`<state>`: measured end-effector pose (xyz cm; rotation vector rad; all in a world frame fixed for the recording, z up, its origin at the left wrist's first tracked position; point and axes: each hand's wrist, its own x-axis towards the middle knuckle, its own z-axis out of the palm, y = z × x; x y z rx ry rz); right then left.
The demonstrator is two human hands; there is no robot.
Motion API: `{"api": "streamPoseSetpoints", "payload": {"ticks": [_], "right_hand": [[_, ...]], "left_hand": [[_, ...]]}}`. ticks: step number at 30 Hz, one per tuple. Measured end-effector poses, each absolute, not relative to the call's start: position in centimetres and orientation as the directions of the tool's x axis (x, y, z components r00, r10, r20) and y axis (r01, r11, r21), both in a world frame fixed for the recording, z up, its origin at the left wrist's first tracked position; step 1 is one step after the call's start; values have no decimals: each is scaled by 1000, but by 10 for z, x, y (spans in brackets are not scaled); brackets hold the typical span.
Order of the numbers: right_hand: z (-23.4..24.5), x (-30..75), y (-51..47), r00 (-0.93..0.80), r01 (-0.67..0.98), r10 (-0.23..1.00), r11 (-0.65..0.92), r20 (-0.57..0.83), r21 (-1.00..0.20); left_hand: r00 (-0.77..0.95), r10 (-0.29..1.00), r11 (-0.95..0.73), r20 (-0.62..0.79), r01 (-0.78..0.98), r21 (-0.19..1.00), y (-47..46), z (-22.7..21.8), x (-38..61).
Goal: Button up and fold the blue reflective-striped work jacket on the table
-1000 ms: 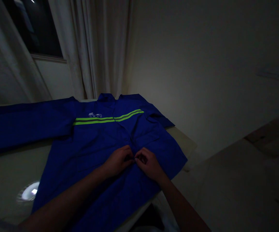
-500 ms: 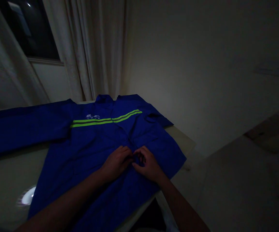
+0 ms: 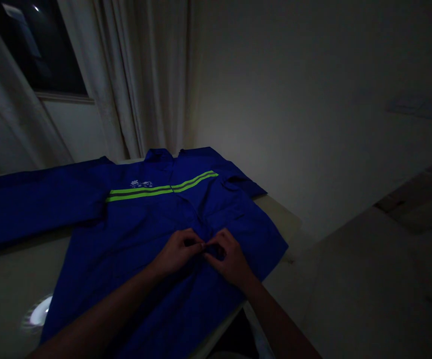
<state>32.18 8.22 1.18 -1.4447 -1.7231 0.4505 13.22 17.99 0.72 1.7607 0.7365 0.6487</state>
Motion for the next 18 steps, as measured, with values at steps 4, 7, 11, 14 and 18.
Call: {"api": "streamPoseSetpoints", "payload": {"ticks": [4,7,11,14,18], "right_hand": [[7,320,78,-38,737,900,319,434,-597],[6,318,74,-127,839,859,360,495,-408],[8,317,71,-245,857,831,427,500,-289],[7,319,71,-189,842,845,402,501,-360],[6,320,73,-177,837,866,382,467,-392]], "left_hand": [[660,751,-201,33,181,963,182,5,134],[677,736,-182,11,182,966,183,3,136],[673,740,-167,-2,186,968,183,5,136],[685,729,-166,-9,190,968,183,7,134],[695,719,-162,-16,190,968,183,5,133]]}}
